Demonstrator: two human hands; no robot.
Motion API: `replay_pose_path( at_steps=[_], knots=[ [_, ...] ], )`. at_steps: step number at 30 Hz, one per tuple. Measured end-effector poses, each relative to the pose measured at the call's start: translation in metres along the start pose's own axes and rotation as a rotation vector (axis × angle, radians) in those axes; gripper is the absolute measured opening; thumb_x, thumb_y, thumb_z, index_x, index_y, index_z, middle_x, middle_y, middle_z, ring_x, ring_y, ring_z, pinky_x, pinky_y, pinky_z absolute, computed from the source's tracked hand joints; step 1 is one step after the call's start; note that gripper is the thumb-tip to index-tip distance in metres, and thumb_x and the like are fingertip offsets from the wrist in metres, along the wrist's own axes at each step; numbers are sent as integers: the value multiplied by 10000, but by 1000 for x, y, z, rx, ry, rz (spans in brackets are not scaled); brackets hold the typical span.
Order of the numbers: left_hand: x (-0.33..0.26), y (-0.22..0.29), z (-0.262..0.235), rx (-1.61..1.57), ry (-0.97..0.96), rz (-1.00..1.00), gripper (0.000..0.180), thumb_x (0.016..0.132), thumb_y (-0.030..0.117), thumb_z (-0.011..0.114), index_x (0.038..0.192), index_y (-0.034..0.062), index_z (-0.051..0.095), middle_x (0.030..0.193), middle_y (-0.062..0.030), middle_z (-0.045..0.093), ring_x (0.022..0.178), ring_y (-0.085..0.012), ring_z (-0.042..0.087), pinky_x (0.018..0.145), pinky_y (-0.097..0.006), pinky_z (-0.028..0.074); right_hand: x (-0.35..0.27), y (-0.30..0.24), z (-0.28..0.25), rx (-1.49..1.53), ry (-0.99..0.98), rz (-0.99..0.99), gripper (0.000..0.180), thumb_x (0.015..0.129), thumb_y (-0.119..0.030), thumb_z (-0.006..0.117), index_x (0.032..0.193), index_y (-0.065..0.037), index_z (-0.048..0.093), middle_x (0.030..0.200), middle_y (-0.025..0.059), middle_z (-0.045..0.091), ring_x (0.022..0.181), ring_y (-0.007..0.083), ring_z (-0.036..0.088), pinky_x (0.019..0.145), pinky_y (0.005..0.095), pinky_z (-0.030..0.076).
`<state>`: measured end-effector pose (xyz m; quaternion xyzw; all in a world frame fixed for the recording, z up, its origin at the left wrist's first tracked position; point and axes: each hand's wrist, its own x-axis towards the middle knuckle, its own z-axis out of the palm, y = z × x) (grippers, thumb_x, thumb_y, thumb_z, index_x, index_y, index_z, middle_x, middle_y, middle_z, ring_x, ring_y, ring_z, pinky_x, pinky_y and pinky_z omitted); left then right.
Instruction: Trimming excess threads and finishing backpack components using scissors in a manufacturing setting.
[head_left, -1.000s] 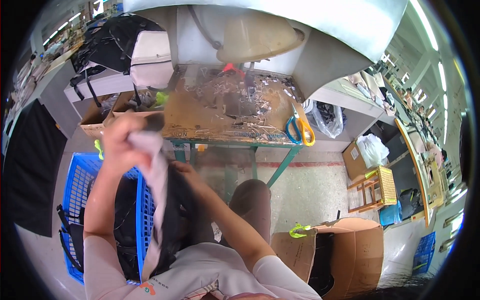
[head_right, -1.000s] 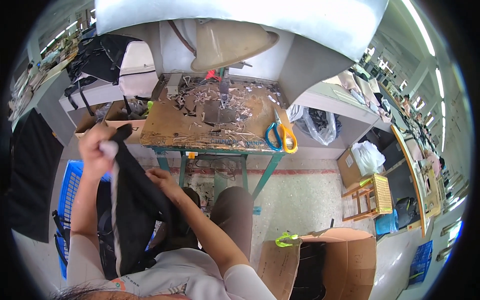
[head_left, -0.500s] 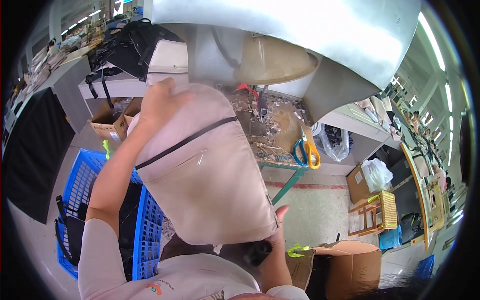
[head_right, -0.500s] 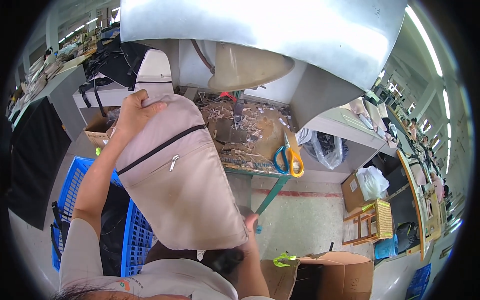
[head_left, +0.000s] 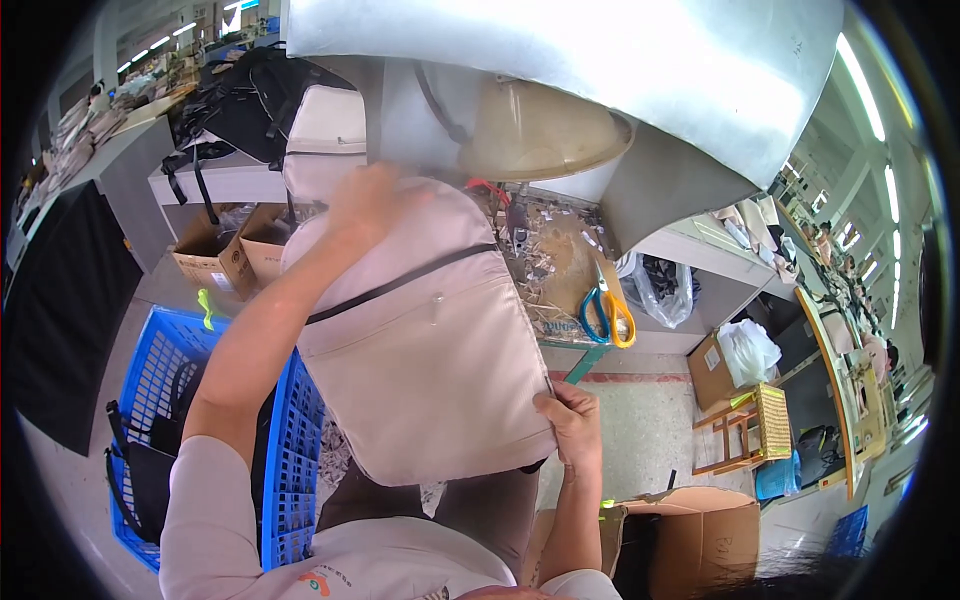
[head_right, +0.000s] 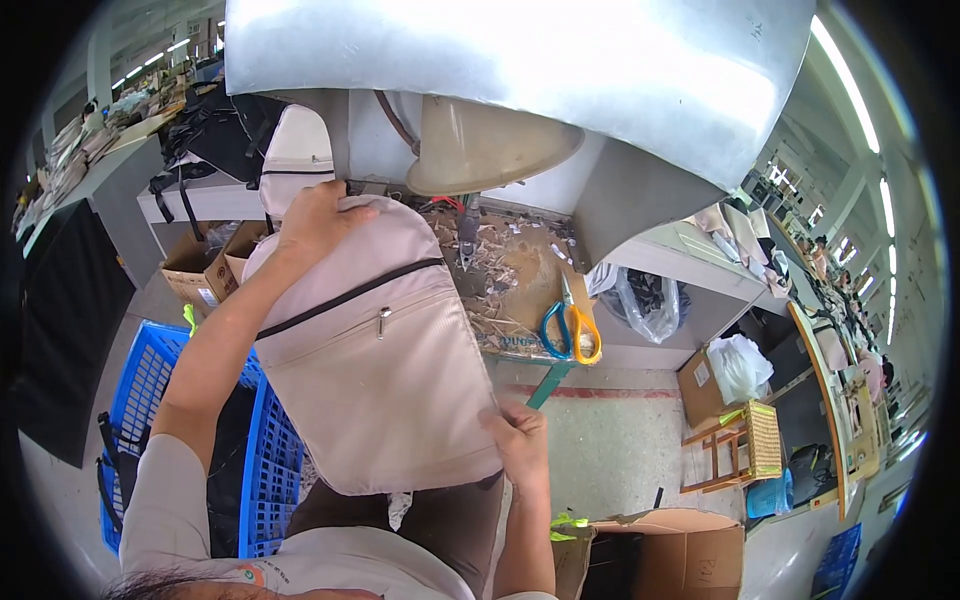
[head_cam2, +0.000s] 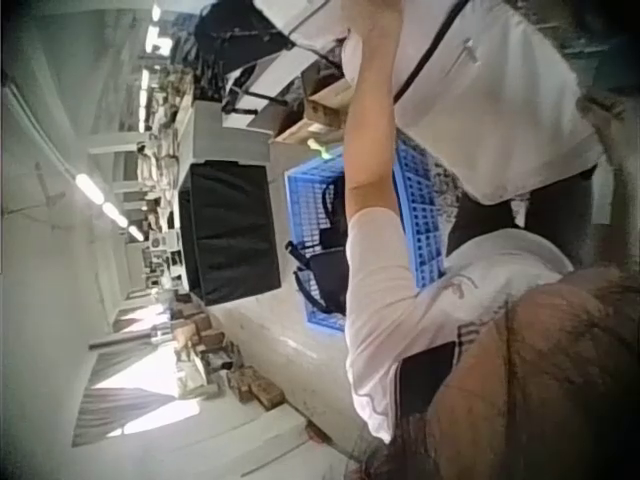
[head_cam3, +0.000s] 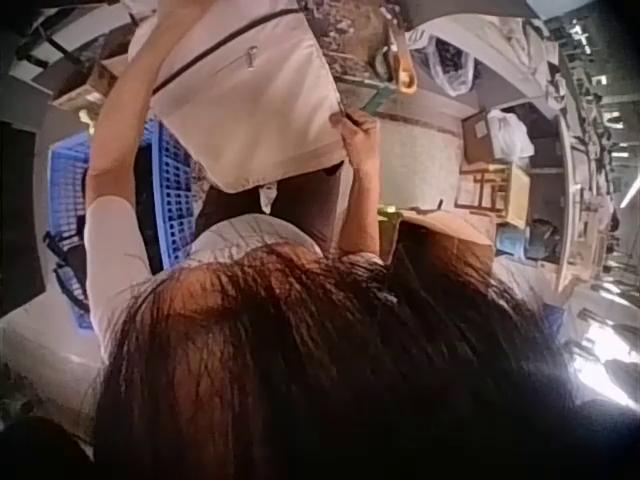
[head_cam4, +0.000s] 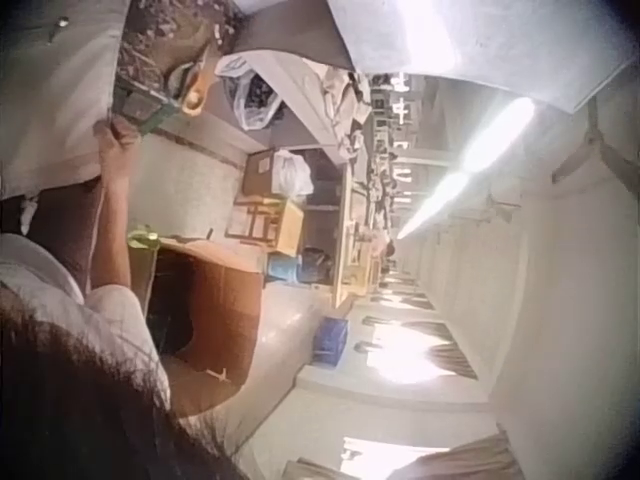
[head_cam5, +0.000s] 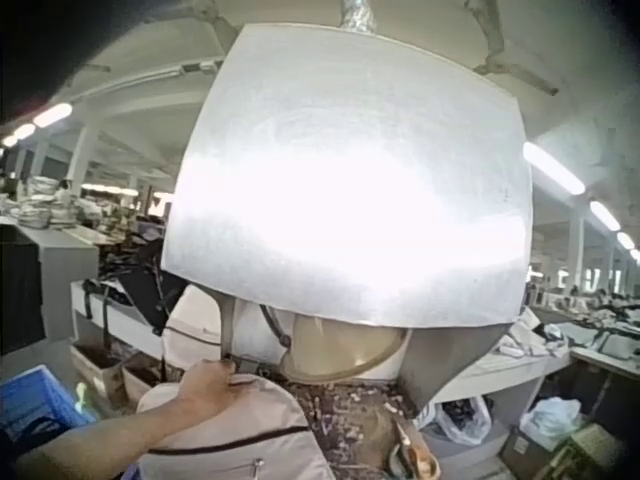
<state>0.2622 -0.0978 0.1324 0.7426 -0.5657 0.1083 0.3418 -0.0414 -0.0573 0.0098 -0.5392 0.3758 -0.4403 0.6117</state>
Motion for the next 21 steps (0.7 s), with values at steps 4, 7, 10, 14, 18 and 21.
replay_pose_path(
  at_steps=[4,7,10,14,18,21],
  knots=[
    [1,8,4,-32,1,4,421,662,383,668,715,-16,544,727,-202,586,740,-346,574,650,-406,438,0,2,-3,60,33,19,112,694,-8,556,767,33,630,662,7,587,570,49,496,514,180,375],
    [3,15,7,-13,-47,-34,433,662,399,662,733,-11,543,753,-199,589,757,-347,572,662,-409,438,-1,2,-6,93,54,15,129,693,-8,556,786,39,631,677,22,597,578,60,511,524,184,390],
    [5,16,10,-10,-40,-12,445,665,416,653,737,-9,543,755,-202,589,763,-347,572,667,-410,439,-1,3,-8,114,56,23,159,685,7,555,820,51,626,692,40,605,577,76,526,537,192,410],
    [4,12,12,-10,-10,10,447,664,421,648,717,-11,545,749,-204,589,759,-350,572,667,-409,439,2,6,-14,70,20,39,164,700,-21,566,837,43,629,709,36,609,600,75,533,559,193,417],
    [11,-9,14,17,-17,-63,436,657,405,660,695,-16,550,736,-206,589,752,-350,573,661,-405,438,14,-5,-6,69,34,33,164,704,-35,587,846,39,628,717,33,610,608,77,537,565,197,422],
    [14,-29,7,49,16,-88,416,661,376,669,763,-19,584,744,-200,601,752,-336,582,664,-386,441,30,-11,1,108,-14,67,273,683,-22,633,940,58,588,787,59,612,658,102,556,635,221,445]
  ],
)
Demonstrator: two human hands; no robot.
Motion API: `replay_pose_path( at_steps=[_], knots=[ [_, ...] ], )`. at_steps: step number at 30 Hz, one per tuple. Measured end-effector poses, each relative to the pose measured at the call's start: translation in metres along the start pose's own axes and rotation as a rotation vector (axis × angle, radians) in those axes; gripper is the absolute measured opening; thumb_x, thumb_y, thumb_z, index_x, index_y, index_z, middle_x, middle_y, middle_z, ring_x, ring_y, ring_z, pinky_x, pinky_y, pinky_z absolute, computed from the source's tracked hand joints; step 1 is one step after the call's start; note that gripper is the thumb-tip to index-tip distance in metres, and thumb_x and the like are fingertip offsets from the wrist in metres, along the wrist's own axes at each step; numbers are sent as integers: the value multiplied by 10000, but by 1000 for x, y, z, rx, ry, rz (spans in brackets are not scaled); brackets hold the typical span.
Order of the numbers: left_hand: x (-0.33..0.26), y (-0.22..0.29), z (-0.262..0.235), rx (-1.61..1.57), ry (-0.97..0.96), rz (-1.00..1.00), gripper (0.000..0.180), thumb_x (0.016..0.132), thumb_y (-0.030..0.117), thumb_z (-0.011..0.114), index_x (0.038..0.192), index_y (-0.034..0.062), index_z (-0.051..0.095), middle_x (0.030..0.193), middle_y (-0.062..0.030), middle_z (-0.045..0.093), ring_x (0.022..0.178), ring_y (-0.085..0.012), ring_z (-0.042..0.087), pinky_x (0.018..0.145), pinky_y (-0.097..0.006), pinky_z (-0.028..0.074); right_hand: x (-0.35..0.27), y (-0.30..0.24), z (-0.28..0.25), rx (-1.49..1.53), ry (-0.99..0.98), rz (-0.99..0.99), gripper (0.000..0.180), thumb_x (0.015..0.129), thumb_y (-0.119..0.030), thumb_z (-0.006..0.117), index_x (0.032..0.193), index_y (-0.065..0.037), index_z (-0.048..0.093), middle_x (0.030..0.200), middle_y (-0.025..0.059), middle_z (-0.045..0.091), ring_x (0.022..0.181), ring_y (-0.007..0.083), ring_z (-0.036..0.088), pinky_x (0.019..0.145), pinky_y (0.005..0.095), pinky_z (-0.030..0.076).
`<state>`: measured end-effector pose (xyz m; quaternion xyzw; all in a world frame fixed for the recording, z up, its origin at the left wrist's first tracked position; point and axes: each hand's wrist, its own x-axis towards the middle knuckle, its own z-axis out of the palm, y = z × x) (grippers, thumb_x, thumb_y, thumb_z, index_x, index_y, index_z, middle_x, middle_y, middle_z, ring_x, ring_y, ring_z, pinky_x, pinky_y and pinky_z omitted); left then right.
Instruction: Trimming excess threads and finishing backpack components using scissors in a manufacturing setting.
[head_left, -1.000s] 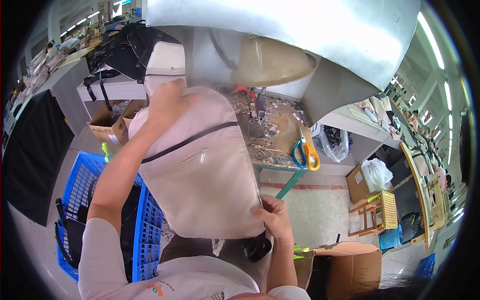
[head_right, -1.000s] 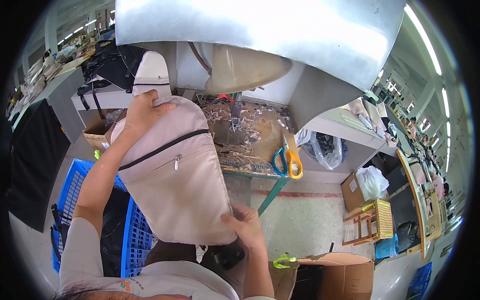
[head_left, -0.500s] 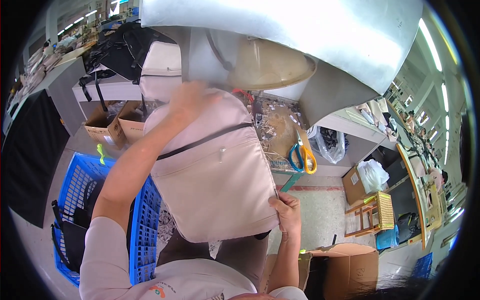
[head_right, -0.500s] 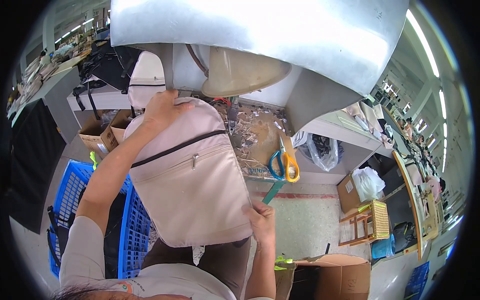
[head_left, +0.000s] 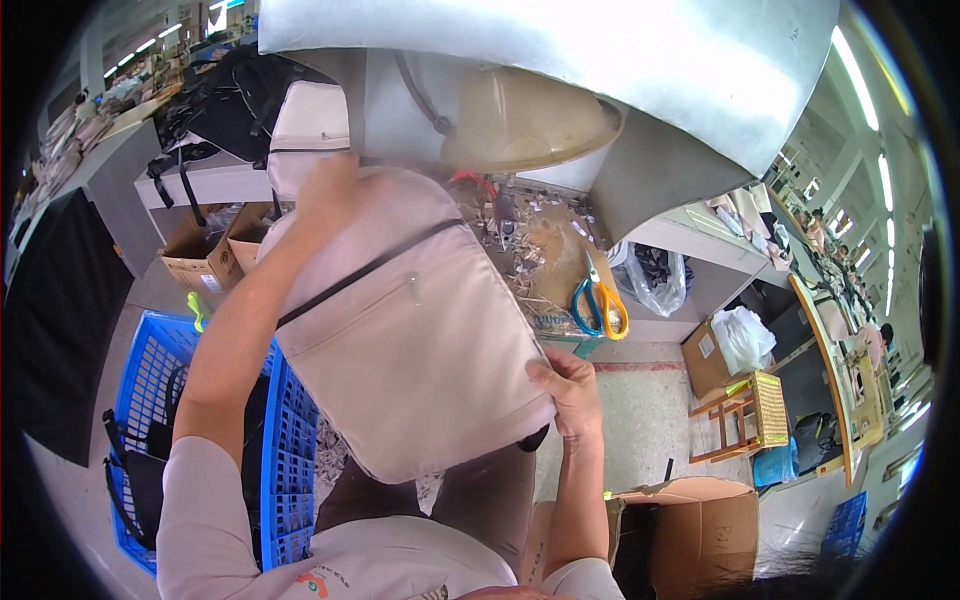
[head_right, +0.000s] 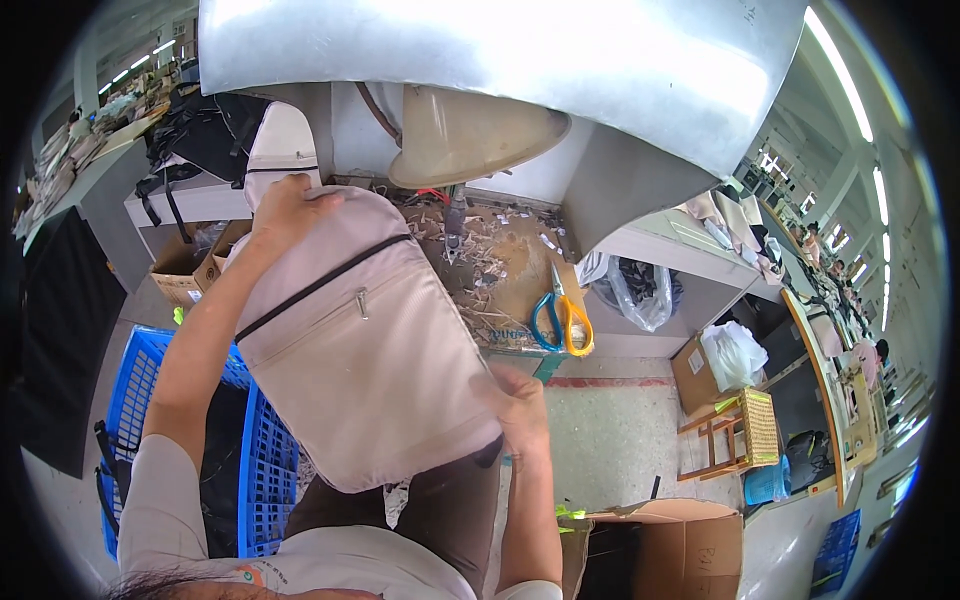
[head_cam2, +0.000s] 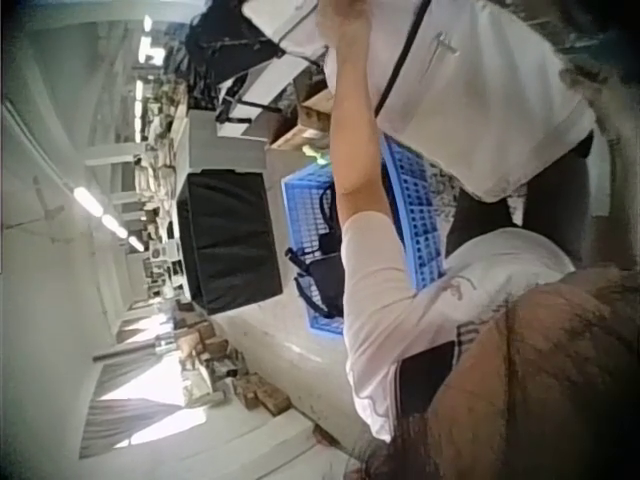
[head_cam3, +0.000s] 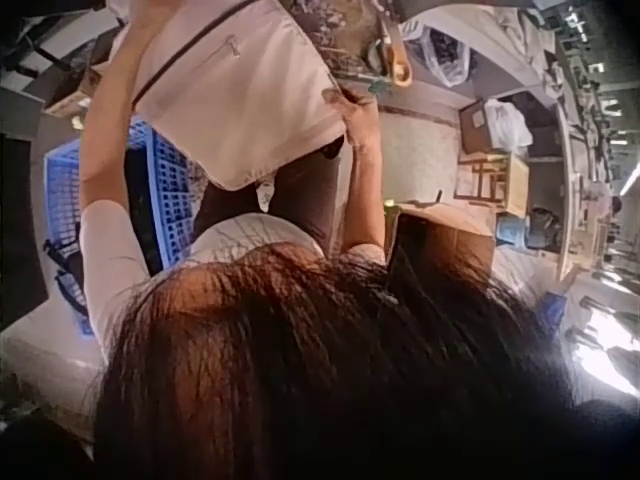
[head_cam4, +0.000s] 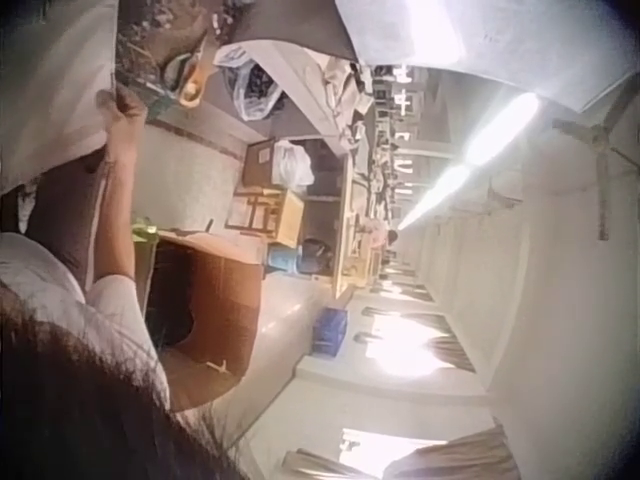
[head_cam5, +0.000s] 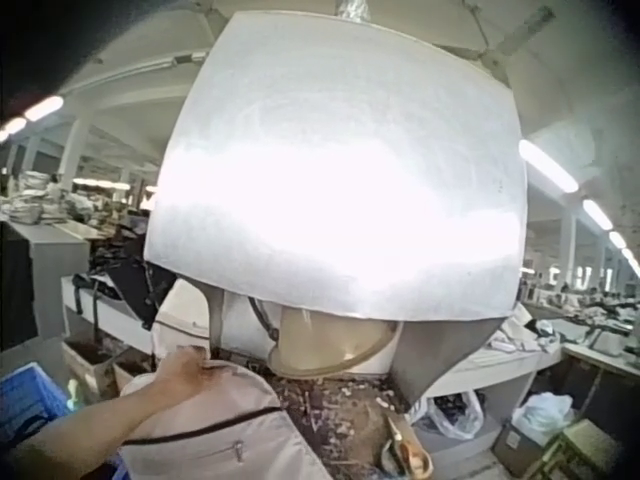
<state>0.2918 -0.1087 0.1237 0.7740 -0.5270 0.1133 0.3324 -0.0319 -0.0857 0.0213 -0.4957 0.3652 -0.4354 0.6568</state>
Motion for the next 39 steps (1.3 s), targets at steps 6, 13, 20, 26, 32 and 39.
replay_pose_path(
  at_steps=[6,13,20,26,32,39],
  knots=[
    [21,-43,0,-55,-15,-72,497,671,448,607,799,-31,582,829,-222,594,815,-340,577,698,-398,451,13,-3,12,10,-57,-52,347,662,25,641,997,49,555,825,68,611,688,107,565,660,221,449],
    [-13,-30,-36,129,-25,-159,535,689,439,616,925,-35,540,779,-203,598,776,-328,583,675,-390,445,1,-3,24,154,-14,-108,307,639,46,645,943,35,598,792,58,620,658,95,565,630,214,454],
    [-114,32,-80,-394,-694,552,758,528,401,760,1118,21,474,1015,-143,557,894,-256,545,786,-326,407,5,-62,91,-405,-819,-678,201,665,-42,607,859,6,590,806,136,588,746,278,579,683,313,456],
    [-140,-42,-100,-614,-723,-158,213,617,82,717,785,2,613,670,-42,598,647,-71,538,589,-228,425,17,-48,135,-526,-489,-1086,333,685,-107,629,986,-8,524,928,152,536,785,322,538,724,372,425],
    [-181,-156,-183,-967,-42,-447,335,593,162,763,801,86,512,779,16,563,702,-68,495,706,-208,401,-28,37,86,-434,-388,-258,330,782,-197,594,1036,0,518,977,101,554,868,140,538,724,268,445],
    [-183,-183,-196,-1243,411,-437,228,738,225,656,874,71,558,876,-40,592,799,-130,556,772,-255,437,-88,118,122,436,-909,341,646,722,-261,663,1225,-17,338,1198,74,419,1040,118,427,803,246,400]
  ],
)
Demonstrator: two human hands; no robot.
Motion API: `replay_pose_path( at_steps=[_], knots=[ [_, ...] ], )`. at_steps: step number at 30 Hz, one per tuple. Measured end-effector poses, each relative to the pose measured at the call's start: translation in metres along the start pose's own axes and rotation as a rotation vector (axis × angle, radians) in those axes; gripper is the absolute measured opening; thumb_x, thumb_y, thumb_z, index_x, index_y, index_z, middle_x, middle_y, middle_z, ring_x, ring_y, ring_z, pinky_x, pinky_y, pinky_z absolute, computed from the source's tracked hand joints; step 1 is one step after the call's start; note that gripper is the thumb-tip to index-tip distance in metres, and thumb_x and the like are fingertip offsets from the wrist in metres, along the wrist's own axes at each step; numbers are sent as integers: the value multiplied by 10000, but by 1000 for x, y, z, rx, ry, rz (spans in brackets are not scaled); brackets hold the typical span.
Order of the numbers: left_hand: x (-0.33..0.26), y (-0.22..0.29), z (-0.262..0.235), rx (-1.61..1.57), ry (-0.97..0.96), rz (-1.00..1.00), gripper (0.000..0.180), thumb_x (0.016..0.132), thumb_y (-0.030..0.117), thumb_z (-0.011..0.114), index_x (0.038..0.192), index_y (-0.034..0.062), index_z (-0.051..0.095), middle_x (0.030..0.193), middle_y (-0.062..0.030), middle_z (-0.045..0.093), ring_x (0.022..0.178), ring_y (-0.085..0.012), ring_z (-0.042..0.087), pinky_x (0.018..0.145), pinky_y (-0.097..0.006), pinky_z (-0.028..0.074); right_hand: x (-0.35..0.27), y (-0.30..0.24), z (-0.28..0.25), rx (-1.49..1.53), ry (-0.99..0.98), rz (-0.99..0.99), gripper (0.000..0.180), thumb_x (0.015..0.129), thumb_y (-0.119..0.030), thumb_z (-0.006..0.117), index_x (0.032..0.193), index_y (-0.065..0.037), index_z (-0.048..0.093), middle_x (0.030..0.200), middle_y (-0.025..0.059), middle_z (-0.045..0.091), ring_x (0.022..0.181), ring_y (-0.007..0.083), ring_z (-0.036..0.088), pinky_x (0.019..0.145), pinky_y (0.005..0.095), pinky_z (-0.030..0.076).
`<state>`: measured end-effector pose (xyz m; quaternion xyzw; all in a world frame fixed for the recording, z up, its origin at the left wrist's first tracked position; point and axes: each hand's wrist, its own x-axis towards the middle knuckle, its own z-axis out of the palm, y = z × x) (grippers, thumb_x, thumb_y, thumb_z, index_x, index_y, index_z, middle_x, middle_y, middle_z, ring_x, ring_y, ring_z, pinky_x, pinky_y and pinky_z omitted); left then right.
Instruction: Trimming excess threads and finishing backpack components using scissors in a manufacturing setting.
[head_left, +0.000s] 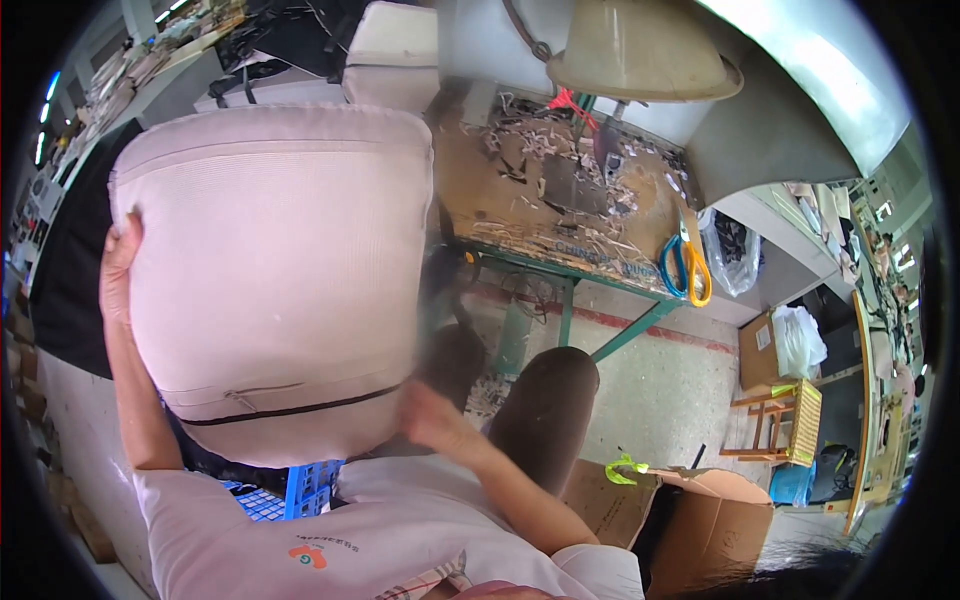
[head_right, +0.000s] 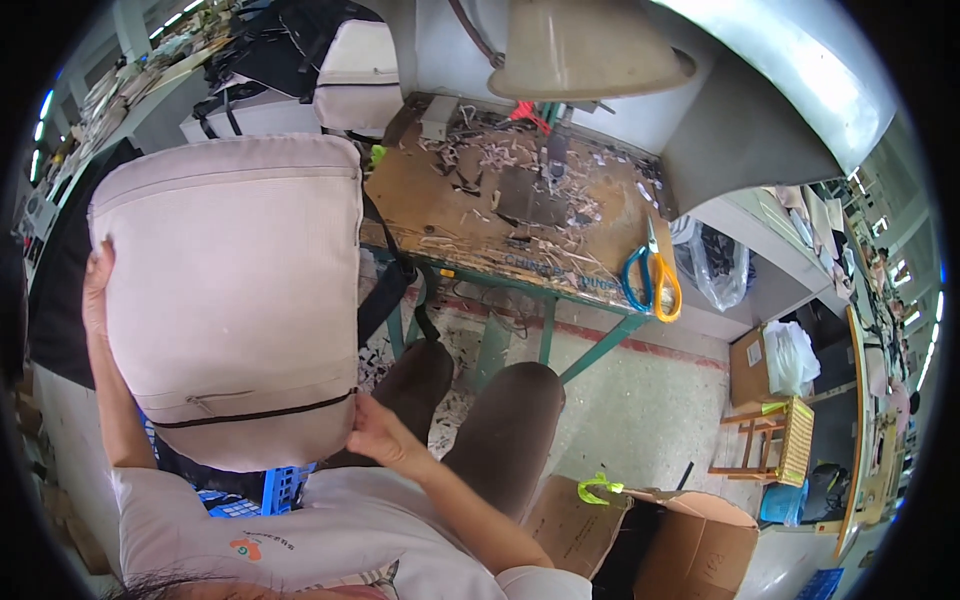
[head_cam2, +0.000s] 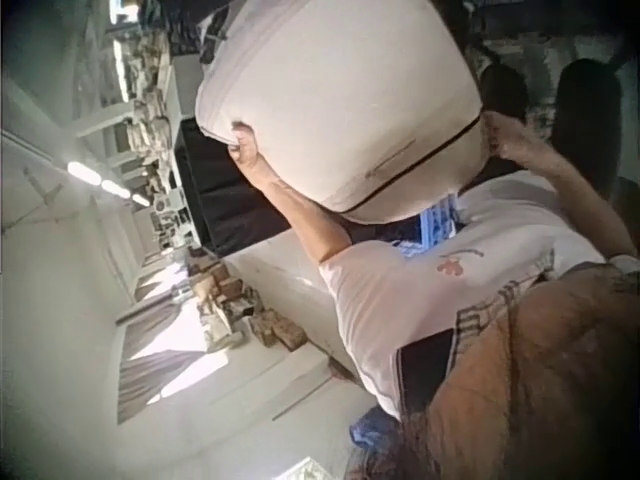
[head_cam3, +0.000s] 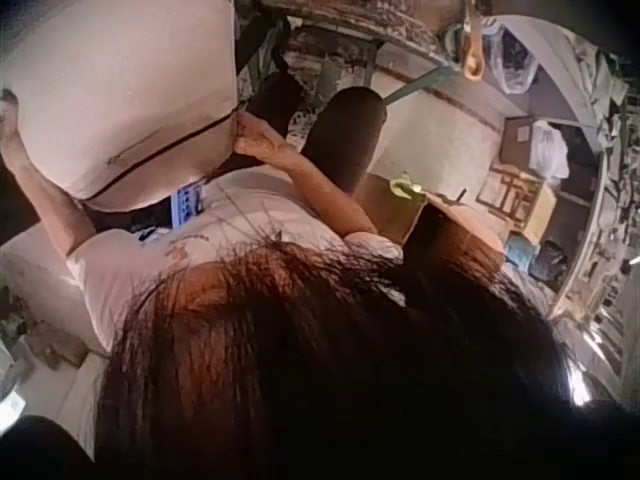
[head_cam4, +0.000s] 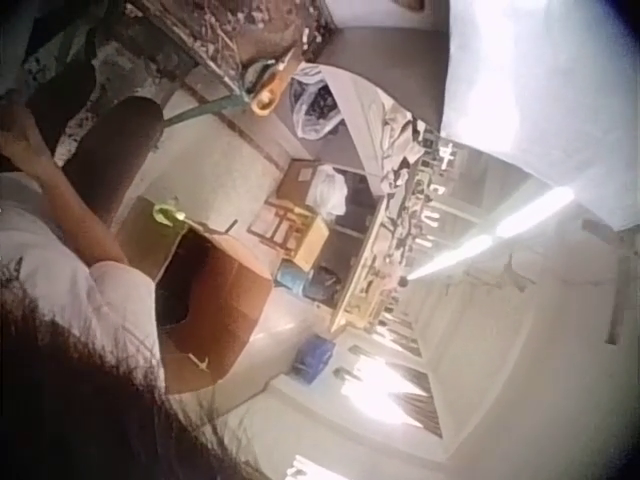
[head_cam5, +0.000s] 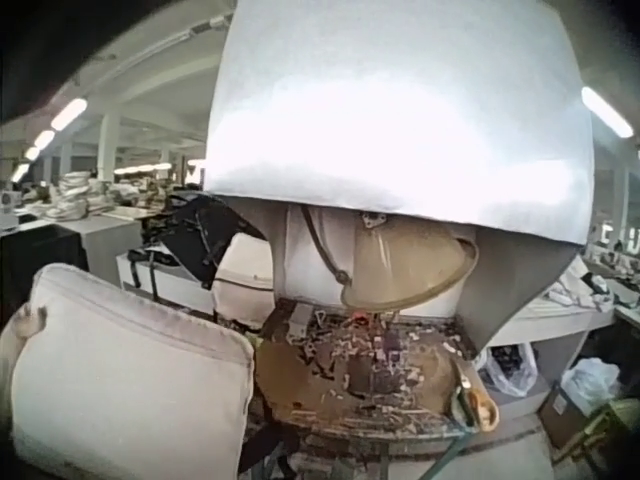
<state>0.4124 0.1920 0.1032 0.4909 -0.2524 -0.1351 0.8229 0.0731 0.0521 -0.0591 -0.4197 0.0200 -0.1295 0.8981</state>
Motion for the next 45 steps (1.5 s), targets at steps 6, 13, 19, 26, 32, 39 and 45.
replay_pose_path(
  at_steps=[6,13,19,26,32,39,45],
  knots=[
    [-19,-32,45,-270,-252,-99,379,775,288,599,1044,26,540,986,-105,592,846,-224,584,751,-338,477,-3,-21,12,-63,456,-26,247,723,-69,655,945,2,574,858,19,606,777,94,548,733,244,437],
    [-49,-111,29,-560,-277,-240,602,705,110,636,1219,-14,347,1176,-147,470,1054,-280,478,915,-403,382,-41,-145,-9,-593,728,-341,177,692,-14,634,869,-25,627,722,-18,602,636,38,519,586,201,432],
    [-64,-133,65,-709,-280,-387,624,663,9,618,1226,-1,350,1196,-146,451,1104,-295,430,972,-412,316,-39,-207,-33,-743,722,-257,164,681,-18,638,844,-7,621,672,-24,583,577,28,503,527,185,407],
    [-40,-158,96,-677,-213,-457,571,675,8,611,1201,8,390,1160,-129,484,1080,-282,454,956,-405,333,-11,-214,-78,-641,714,-228,106,665,-37,652,765,-18,622,618,-20,570,533,30,491,501,176,383],
    [-34,-169,112,-595,-236,-469,557,678,25,625,1186,1,399,1137,-132,499,1036,-276,491,914,-397,383,-9,-214,-96,-637,765,-209,98,665,-42,657,753,-13,625,616,-16,576,529,36,497,508,175,385],
    [-33,-180,117,-628,-245,-505,534,688,34,636,1169,-9,409,1103,-129,520,1019,-274,502,899,-392,402,-17,-220,-109,-680,746,-201,189,667,4,637,855,27,622,711,58,623,577,91,567,554,219,464],
    [-35,-191,114,-650,-253,-534,537,686,26,635,1172,-5,408,1106,-127,519,1021,-272,501,907,-395,396,-25,-219,-99,-587,757,-188,186,671,-10,655,851,23,620,720,54,624,579,89,568,557,211,463]
  ],
)
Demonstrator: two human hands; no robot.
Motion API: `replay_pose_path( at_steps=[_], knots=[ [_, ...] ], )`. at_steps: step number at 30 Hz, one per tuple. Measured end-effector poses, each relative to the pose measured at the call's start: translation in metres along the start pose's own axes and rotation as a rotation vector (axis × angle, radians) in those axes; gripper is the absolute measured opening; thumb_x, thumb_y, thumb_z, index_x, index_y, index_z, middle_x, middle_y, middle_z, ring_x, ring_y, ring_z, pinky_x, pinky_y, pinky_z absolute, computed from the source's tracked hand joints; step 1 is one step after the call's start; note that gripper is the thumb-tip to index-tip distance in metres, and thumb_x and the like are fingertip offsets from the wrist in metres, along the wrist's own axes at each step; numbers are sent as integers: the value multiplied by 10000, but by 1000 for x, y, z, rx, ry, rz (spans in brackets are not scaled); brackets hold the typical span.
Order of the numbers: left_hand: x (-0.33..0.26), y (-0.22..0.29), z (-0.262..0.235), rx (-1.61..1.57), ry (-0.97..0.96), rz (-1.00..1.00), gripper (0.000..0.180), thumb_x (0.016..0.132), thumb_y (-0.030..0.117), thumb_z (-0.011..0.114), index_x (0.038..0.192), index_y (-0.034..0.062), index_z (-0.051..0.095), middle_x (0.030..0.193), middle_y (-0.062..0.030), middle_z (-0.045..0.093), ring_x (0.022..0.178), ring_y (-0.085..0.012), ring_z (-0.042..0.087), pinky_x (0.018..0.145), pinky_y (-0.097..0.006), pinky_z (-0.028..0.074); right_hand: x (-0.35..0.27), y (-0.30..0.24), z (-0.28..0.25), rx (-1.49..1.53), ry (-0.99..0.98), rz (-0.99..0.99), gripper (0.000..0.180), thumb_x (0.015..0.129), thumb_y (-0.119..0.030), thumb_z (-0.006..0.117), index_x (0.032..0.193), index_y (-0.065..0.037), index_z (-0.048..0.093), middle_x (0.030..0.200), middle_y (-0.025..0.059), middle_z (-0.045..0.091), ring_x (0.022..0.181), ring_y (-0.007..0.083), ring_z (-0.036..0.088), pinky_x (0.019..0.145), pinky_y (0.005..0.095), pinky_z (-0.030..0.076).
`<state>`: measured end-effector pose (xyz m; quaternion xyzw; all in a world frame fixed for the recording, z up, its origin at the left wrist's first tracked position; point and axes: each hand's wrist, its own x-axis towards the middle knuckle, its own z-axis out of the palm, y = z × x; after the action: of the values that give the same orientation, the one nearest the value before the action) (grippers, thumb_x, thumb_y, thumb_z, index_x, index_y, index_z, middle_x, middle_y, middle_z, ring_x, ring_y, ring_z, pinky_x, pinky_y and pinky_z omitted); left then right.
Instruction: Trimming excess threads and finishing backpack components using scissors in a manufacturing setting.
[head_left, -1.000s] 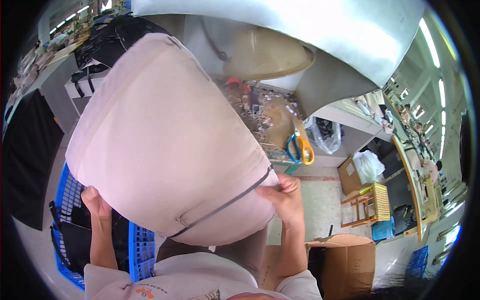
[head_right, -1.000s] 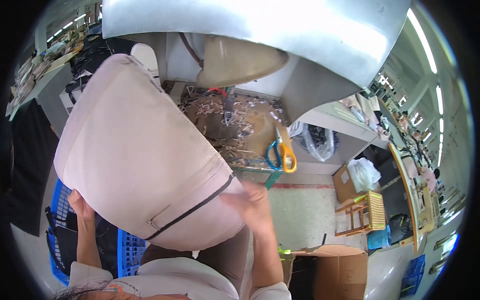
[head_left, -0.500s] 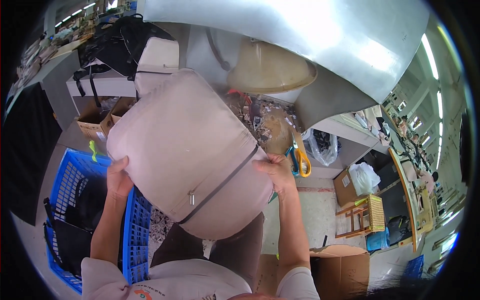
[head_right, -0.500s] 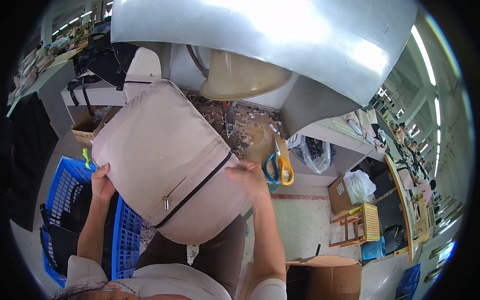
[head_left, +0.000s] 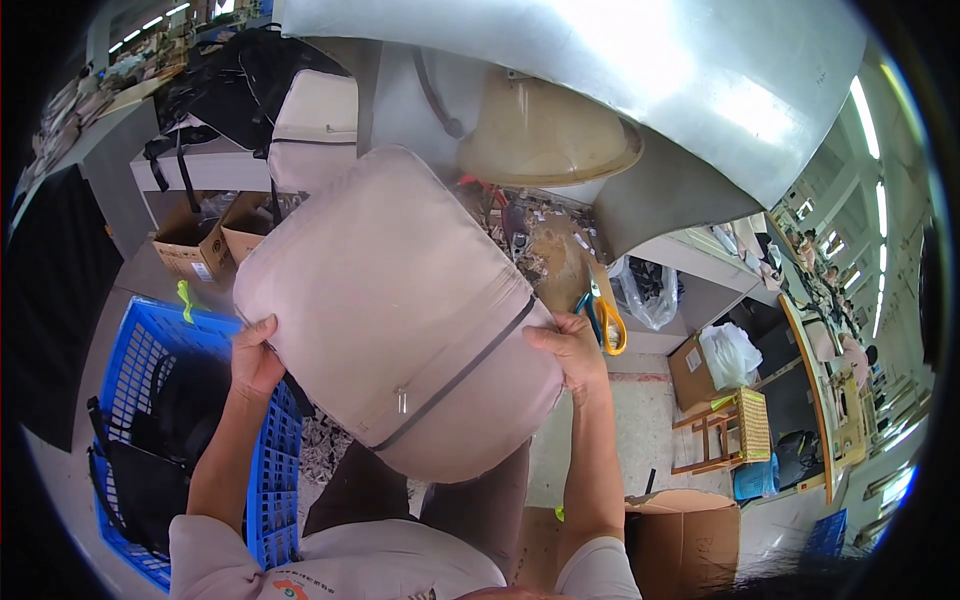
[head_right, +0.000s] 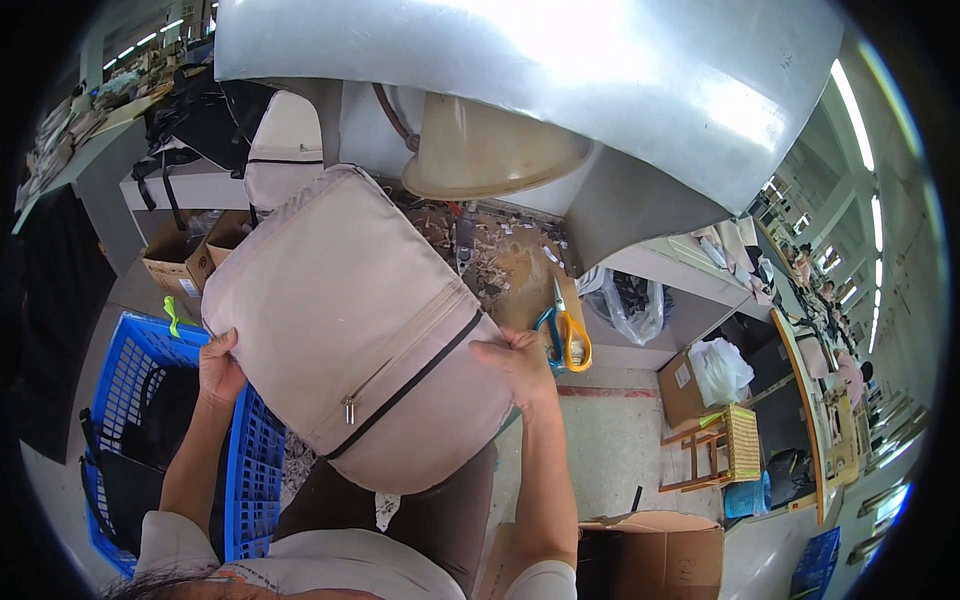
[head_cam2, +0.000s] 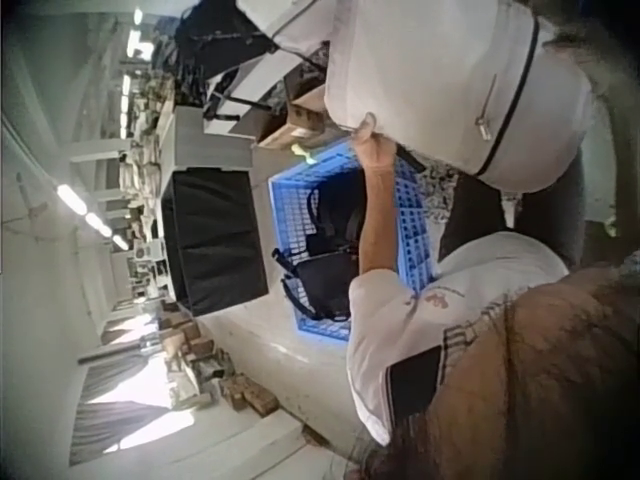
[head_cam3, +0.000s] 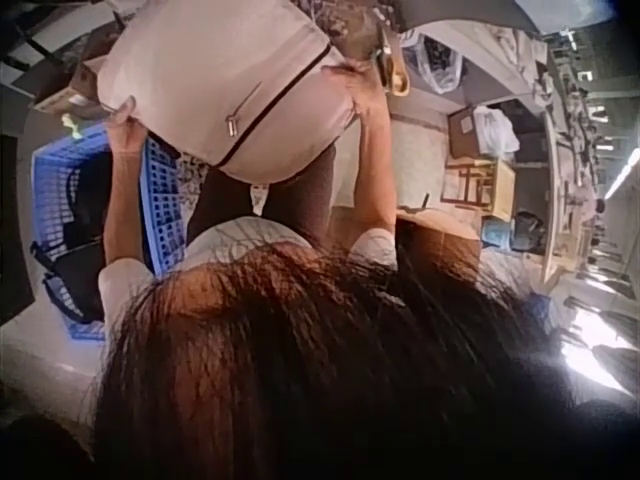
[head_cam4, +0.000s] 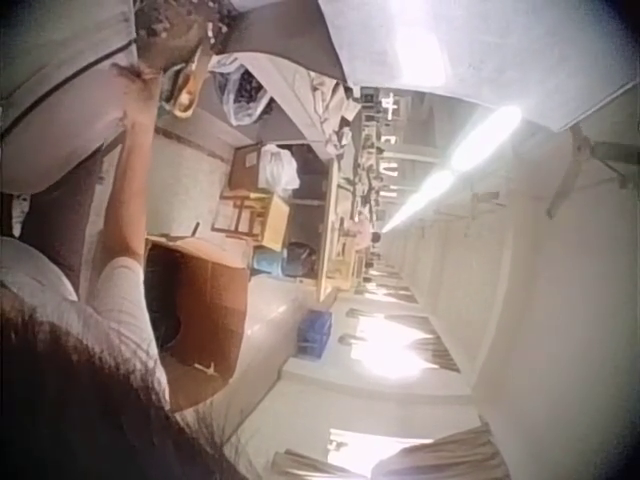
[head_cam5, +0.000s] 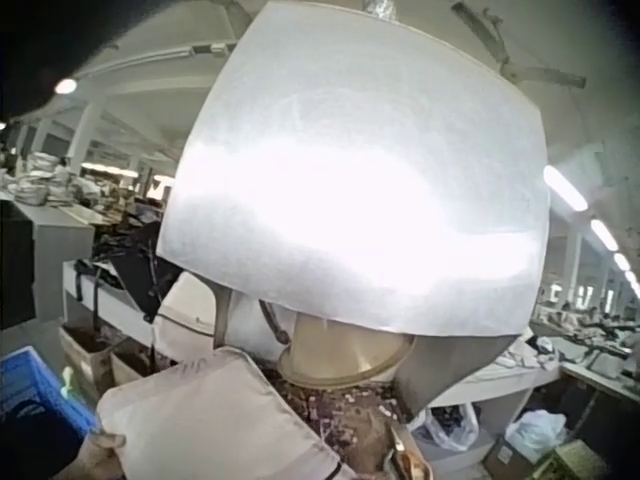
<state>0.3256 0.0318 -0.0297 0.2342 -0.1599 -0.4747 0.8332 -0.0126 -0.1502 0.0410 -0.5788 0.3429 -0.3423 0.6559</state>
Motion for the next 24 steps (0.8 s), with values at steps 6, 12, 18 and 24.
replay_pose_path(
  at_steps=[6,12,18,24],
  knots=[
    [-10,3,-13,-69,55,19,538,684,17,622,1178,1,408,1119,-126,512,1045,-281,482,932,-409,367,16,-4,8,-143,16,-61,152,658,-16,678,793,15,615,695,54,616,574,90,565,541,214,465],
    [-12,4,-21,-108,90,39,538,681,18,619,1177,3,411,1128,-131,505,1057,-289,470,943,-410,352,29,-9,20,-70,20,-41,150,646,-17,695,768,15,613,670,49,607,558,88,550,518,214,455],
    [-10,3,-17,-124,92,33,532,684,17,611,1176,0,410,1134,-133,501,1054,-288,472,945,-408,350,32,-18,23,-98,33,-68,127,641,-67,710,700,-11,613,609,-3,570,529,47,488,491,186,382],
    [-13,1,-2,-121,103,33,517,691,16,600,1172,-5,411,1134,-135,501,1053,-288,473,943,-405,354,35,-15,14,-88,29,-54,125,637,-67,714,696,-21,614,616,-10,568,534,46,478,499,186,373]
  ],
)
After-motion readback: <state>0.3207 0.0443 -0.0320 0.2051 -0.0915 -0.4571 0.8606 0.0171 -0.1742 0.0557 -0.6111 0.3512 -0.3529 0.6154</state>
